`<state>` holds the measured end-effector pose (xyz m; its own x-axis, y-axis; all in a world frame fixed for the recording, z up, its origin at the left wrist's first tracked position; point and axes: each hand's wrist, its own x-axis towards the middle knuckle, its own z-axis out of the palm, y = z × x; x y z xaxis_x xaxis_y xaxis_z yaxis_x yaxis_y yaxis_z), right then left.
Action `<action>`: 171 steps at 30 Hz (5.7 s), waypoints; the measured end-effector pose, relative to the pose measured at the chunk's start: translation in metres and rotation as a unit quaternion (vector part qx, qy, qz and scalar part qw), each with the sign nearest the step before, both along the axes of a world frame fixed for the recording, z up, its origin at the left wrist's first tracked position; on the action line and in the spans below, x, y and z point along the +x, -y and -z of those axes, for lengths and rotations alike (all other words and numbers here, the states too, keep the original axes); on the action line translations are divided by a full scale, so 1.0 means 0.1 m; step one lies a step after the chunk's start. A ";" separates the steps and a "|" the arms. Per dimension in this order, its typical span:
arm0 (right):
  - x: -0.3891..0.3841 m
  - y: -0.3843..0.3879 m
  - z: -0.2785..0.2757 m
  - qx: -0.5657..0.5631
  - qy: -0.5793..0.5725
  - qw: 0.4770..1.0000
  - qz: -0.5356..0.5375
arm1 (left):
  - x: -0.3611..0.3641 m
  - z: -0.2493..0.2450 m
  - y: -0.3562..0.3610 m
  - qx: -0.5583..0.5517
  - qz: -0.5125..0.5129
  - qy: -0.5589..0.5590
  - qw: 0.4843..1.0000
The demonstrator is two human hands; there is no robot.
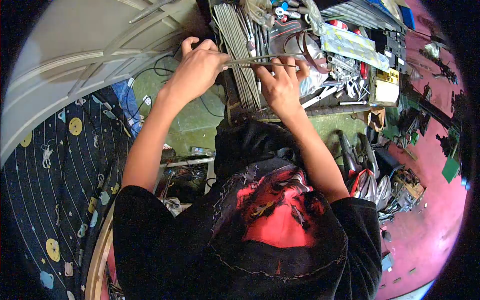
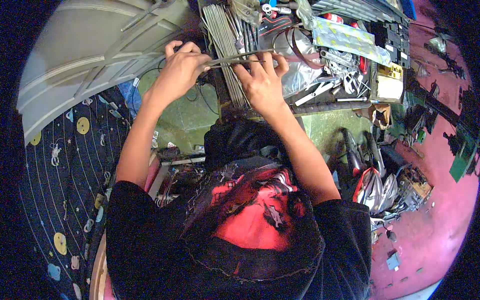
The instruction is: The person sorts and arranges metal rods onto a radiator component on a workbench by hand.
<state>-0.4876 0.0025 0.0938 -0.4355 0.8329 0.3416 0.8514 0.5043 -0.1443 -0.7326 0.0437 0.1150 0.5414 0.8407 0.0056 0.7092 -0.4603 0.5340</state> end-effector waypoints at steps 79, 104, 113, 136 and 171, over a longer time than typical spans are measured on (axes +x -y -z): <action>0.59 0.49 0.46 0.091 0.039 0.993 0.062 | 0.70 0.46 0.24 -0.083 0.069 -0.024 0.994; 1.44 0.37 0.31 -0.084 0.109 0.987 -0.082 | 1.70 0.25 0.49 0.002 0.063 -0.060 0.996; 2.75 0.48 0.08 -0.033 0.056 0.986 -0.151 | 2.81 0.08 0.82 0.060 0.073 -0.111 0.989; 4.07 0.92 -0.31 -0.115 0.140 0.980 -0.088 | 3.05 0.05 1.44 0.054 -0.015 -0.059 0.997; 7.31 0.32 -0.19 -0.125 0.058 0.990 -0.038 | 5.66 0.08 1.08 0.002 -0.178 -0.026 0.984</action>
